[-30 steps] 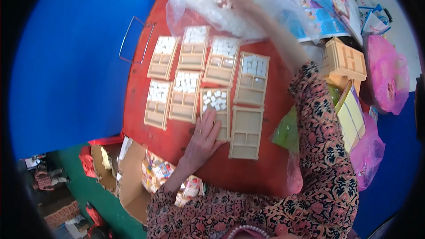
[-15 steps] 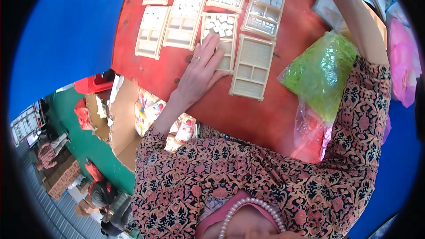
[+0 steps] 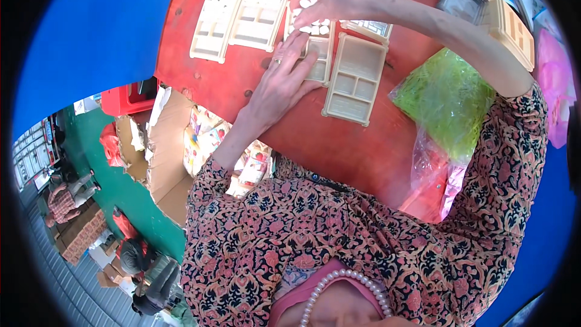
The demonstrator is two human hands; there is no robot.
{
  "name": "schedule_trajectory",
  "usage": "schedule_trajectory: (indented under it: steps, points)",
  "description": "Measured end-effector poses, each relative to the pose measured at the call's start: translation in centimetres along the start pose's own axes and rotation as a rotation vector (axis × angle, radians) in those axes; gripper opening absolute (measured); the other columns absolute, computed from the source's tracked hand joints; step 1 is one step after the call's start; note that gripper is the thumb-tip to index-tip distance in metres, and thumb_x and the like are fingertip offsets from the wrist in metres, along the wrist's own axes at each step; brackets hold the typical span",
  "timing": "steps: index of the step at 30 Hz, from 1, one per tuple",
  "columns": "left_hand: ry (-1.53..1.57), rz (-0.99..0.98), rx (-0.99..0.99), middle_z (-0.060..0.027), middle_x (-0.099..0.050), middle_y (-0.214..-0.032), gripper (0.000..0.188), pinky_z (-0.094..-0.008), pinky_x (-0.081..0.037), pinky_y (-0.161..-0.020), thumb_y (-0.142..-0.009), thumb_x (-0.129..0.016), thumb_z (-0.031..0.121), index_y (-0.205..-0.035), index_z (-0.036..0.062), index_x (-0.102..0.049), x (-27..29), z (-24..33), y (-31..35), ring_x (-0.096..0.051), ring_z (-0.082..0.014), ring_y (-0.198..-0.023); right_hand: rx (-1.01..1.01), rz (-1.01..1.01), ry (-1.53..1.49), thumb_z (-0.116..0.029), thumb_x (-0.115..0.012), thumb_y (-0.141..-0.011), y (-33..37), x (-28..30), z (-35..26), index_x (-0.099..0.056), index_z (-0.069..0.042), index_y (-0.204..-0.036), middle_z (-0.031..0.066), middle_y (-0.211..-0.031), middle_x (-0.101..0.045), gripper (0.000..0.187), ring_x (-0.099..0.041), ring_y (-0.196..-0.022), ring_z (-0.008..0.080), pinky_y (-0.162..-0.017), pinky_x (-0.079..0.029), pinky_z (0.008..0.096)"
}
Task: Sorting and placing small white plastic components into partitioned trays.
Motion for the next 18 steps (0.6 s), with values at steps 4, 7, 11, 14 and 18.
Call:
schedule_trajectory:
  steps: [4, 7, 11, 14, 18]
  points:
    - [-0.020, 0.006, -0.022, -0.0205, -0.040, -0.139, 0.051, -0.0540, -0.034, -0.107, -0.080, -0.071, 0.022, -0.121, -0.0021, -0.053, 0.1, 0.4, -0.4, -0.034, -0.0378, -0.135, 0.327, 0.178, 0.145, -0.026, -0.069, -0.078, -0.7, 0.4, 1.7, -0.065, -0.003, -0.078, 0.0086, -0.064, -0.058, 0.024, -0.056, -0.060, 0.0172, -0.053, -0.045, 0.0322]
    - [-0.033, 0.020, -0.004, -0.0207, -0.041, -0.139, 0.050, -0.0535, -0.035, -0.106, -0.079, -0.072, 0.022, -0.119, -0.0024, -0.054, 0.3, -0.2, 0.5, -0.035, -0.0377, -0.135, 0.282, 0.124, 0.212, -0.023, -0.071, -0.073, -0.7, 1.2, -0.7, -0.064, -0.002, -0.072, 0.0144, -0.068, -0.061, 0.022, -0.059, -0.062, 0.0236, -0.056, -0.047, 0.0377]
    - [-0.033, 0.042, -0.032, -0.0213, -0.042, -0.137, 0.050, -0.0521, -0.035, -0.106, -0.078, -0.073, 0.024, -0.117, -0.0031, -0.056, 0.0, 0.2, -0.3, -0.036, -0.0390, -0.133, 0.040, -0.027, 0.099, -0.023, -0.070, -0.075, -0.4, 0.8, 4.2, -0.065, -0.003, -0.079, 0.0150, -0.077, -0.064, 0.022, -0.062, -0.072, 0.0271, -0.063, -0.047, 0.0400]
    - [-0.057, 0.052, -0.026, -0.0218, -0.044, -0.134, 0.050, -0.0499, -0.037, -0.105, -0.078, -0.074, 0.023, -0.116, -0.0035, -0.057, 0.2, 0.0, 0.2, -0.038, -0.0401, -0.131, 0.299, 0.064, 0.320, -0.021, -0.068, -0.075, 0.4, 0.5, 2.9, -0.063, -0.002, -0.081, 0.0155, -0.078, -0.063, 0.021, -0.060, -0.074, 0.0286, -0.065, -0.046, 0.0401]
    - [-0.049, 0.079, -0.044, -0.0223, -0.045, -0.132, 0.050, -0.0482, -0.039, -0.104, -0.076, -0.075, 0.021, -0.116, -0.0041, -0.057, 0.2, 0.3, 0.0, -0.040, -0.0405, -0.130, 0.622, 0.196, 0.634, -0.019, -0.066, -0.075, 2.7, 0.4, 1.1, -0.061, 0.000, -0.084, 0.0161, -0.080, -0.061, 0.021, -0.058, -0.077, 0.0306, -0.068, -0.045, 0.0403]
Point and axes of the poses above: each hand's wrist, its own y-axis away from the middle knuckle, its own x-axis out of the back of the hand, z = x × y, the point moved 6 cm from there along -y, towards the middle knuckle
